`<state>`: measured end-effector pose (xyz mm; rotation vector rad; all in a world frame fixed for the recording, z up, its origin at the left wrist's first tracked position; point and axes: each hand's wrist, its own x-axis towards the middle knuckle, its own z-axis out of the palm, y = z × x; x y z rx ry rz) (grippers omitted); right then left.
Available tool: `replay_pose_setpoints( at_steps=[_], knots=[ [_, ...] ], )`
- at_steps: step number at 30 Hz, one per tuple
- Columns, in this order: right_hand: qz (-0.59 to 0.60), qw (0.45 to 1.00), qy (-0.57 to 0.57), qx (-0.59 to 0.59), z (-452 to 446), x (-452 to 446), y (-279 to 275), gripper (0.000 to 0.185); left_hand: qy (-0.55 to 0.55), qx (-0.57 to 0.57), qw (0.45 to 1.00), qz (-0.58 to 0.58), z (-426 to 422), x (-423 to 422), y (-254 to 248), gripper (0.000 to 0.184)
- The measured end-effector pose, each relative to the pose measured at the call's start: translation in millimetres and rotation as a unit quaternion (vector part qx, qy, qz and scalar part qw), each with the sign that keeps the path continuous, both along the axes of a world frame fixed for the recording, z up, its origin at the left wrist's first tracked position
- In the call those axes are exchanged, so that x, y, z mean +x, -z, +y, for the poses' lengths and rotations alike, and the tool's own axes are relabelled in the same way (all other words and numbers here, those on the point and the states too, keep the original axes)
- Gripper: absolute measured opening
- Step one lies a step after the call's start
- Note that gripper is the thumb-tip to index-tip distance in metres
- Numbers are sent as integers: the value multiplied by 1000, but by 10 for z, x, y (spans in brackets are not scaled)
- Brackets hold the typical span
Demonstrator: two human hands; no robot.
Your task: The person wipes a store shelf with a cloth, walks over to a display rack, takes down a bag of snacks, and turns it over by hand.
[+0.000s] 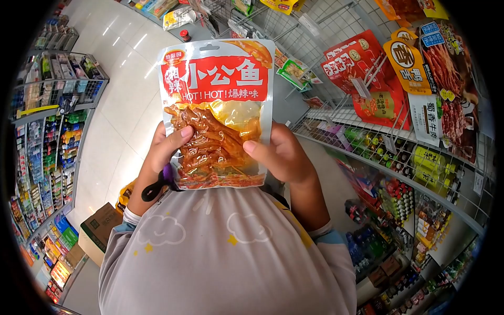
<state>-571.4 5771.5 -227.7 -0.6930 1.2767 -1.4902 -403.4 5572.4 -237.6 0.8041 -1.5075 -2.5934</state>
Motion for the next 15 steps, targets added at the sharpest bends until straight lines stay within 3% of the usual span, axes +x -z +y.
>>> replay_pose_setpoints(
  at_steps=[15],
  knots=[
    [-66,993,83,-54,19,35,125,36,-9,15,1000,10,41,-50,-28,39]
  ],
)
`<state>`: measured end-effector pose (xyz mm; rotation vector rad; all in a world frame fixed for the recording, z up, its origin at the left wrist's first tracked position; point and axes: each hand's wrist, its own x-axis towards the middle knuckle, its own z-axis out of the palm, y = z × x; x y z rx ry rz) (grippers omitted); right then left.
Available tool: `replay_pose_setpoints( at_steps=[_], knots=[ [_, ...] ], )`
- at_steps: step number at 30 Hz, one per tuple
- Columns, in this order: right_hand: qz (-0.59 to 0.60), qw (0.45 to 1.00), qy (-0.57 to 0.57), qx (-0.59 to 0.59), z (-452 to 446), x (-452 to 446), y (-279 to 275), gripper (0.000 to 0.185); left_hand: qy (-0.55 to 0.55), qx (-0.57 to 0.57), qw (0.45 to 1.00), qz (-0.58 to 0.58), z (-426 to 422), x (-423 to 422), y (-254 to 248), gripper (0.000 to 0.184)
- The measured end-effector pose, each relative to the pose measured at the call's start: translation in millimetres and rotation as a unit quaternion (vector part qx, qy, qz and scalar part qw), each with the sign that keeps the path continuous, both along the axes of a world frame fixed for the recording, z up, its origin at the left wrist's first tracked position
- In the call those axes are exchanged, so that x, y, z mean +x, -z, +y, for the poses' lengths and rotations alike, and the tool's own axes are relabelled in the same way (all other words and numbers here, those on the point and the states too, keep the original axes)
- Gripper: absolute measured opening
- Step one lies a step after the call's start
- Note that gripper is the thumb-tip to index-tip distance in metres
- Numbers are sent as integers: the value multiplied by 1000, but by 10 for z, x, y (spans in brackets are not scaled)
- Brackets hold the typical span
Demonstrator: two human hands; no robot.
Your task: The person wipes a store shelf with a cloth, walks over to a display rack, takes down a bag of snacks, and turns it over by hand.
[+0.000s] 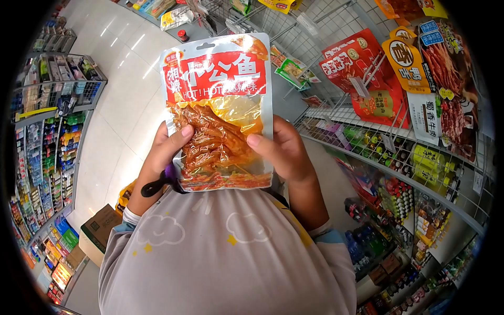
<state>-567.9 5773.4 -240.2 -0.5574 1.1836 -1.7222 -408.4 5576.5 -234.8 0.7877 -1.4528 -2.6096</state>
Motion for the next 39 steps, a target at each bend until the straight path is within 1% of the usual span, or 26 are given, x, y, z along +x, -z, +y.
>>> replay_pose_setpoints(
  at_steps=[6,8,9,11,12,14,15,17,18,20,21,23,24,25,26,27,29,30,32,36,39],
  knots=[
    [-28,999,27,-34,-11,49,50,35,22,-12,1000,-13,-44,6,2,40],
    [9,999,35,-38,-39,86,67,36,23,-18,999,-24,-56,9,-8,40],
    [9,999,35,-37,-54,102,68,36,24,-15,999,-33,-70,16,-4,41],
    [-3,998,49,-41,-77,125,72,36,38,38,998,16,-125,46,66,47],
    [-3,998,49,-40,-75,127,85,36,37,38,998,15,-142,58,64,47],
    [2,998,59,-12,-60,118,133,36,131,22,991,21,-170,67,36,52],
    [1,998,59,-11,-45,100,150,36,149,-2,989,27,-172,48,0,54],
    [-70,997,3,-10,-20,57,179,39,159,-8,987,36,-191,53,-4,54],
    [-71,997,3,-9,-34,52,170,39,169,-13,985,44,-197,59,-6,53],
    [-81,996,-23,2,-68,41,113,46,169,-8,985,38,-198,63,-48,53],
    [-82,996,-23,3,-85,48,86,46,158,8,987,32,-194,67,-64,52],
    [-54,998,-44,11,-137,80,43,52,148,25,988,26,-196,79,-56,52],
    [-55,997,-44,12,-169,105,36,52,161,2,986,33,-205,84,-41,51],
    [-39,998,-46,-22,-205,137,35,53,174,-20,984,40,-219,92,-25,51],
    [-24,997,-48,-55,-227,165,34,55,172,-18,984,39,-233,110,-7,51],
    [-27,997,-49,-53,-230,175,18,55,180,-13,983,42,-244,126,9,50],
    [15,996,-80,37,-238,172,-13,56,188,-6,981,48,-265,146,24,50],
    [15,996,-81,39,-249,185,-5,56,190,-12,980,56,-276,155,21,50],
    [52,996,-68,7,-280,221,21,55,191,-17,979,65,-305,185,41,50],
    [73,996,-50,16,-290,322,46,53,205,-33,974,89,-365,245,157,49],
    [77,995,-35,51,-327,412,16,51,205,-26,974,93,-424,307,209,49]
  ],
)
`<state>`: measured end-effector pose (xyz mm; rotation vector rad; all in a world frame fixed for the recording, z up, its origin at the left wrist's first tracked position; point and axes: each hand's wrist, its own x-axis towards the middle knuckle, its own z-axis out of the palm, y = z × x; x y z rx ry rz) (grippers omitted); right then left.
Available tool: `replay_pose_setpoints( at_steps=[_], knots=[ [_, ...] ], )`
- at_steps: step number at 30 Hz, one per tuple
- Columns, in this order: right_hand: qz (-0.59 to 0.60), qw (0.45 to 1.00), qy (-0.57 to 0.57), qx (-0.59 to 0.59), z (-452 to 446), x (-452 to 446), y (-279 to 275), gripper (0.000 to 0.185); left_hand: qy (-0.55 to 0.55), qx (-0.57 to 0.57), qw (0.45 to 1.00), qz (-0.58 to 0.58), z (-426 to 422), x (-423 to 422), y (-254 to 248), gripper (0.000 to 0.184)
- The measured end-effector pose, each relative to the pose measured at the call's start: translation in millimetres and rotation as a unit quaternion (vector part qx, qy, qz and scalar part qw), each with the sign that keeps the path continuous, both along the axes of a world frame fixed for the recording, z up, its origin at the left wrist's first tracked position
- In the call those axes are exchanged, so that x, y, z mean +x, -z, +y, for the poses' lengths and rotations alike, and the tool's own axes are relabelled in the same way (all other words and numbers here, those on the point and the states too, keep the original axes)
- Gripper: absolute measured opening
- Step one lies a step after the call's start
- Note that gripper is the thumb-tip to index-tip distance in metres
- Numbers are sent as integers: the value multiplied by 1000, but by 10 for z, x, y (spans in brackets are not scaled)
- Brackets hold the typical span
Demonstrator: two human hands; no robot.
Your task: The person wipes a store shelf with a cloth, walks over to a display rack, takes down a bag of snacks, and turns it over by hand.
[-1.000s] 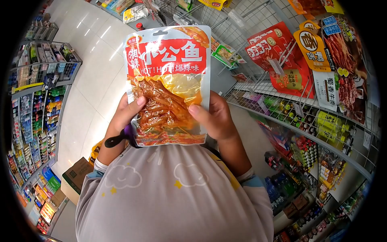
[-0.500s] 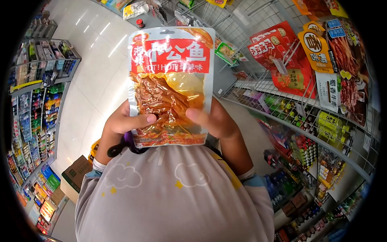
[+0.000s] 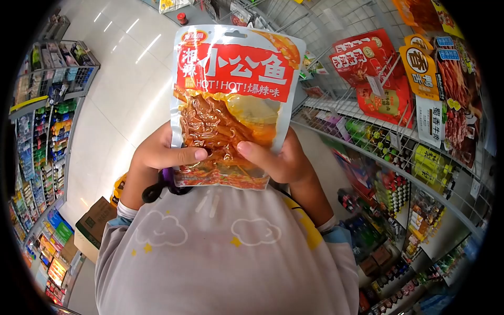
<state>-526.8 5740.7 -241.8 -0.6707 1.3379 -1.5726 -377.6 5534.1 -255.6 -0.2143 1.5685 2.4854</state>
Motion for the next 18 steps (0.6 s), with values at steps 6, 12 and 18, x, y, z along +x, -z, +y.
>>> replay_pose_setpoints(
  at_steps=[6,12,18],
  knots=[
    [29,1000,3,2,-159,146,67,48,7,66,998,-13,-155,179,91,50],
    [20,998,-22,54,-310,253,155,48,18,81,997,-2,-321,374,246,47],
    [-15,995,-4,100,-453,383,160,49,38,69,996,-50,-520,619,386,45]
  ],
)
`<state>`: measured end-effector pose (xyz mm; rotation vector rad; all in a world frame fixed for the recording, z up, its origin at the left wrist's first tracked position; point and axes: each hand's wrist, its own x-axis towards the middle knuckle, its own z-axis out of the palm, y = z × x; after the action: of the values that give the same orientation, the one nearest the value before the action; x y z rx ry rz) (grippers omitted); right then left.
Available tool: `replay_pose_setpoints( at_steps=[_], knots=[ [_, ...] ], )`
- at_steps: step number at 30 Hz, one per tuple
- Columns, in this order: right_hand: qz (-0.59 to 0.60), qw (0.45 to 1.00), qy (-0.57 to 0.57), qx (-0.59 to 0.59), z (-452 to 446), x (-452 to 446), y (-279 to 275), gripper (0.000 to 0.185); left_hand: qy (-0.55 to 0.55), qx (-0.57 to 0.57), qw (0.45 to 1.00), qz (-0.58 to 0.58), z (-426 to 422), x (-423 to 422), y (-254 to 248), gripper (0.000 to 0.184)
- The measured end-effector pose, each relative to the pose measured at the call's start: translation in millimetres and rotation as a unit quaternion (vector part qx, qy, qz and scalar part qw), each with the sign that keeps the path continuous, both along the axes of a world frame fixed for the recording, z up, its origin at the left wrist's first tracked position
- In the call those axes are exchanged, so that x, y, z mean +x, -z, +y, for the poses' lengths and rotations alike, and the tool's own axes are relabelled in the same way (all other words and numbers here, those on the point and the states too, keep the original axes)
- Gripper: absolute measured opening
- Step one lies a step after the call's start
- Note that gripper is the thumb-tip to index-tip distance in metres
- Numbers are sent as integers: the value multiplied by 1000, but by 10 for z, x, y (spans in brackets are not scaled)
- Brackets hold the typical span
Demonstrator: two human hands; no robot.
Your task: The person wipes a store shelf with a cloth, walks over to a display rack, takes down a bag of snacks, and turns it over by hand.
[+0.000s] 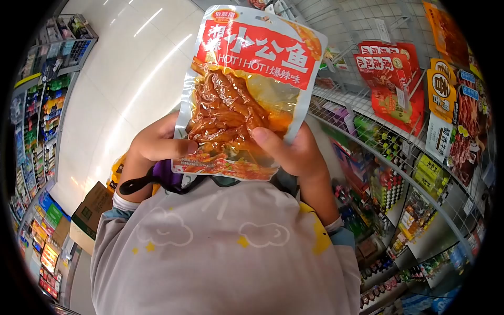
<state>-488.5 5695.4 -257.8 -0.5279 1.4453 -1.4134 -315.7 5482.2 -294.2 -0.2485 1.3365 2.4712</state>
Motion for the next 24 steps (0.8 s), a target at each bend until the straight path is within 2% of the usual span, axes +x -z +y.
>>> replay_pose_setpoints(
  at_steps=[6,11,18,24],
  knots=[
    [19,999,-13,-25,-145,141,33,49,-11,25,998,-56,-67,36,-34,47],
    [21,1000,-18,-5,-228,237,17,50,-65,14,997,26,-81,149,33,46],
    [34,999,-34,5,-394,298,-27,50,-48,-16,999,11,-200,269,-20,40],
    [47,998,-50,8,-522,358,-43,51,-120,-96,982,108,-163,373,68,41]
  ],
)
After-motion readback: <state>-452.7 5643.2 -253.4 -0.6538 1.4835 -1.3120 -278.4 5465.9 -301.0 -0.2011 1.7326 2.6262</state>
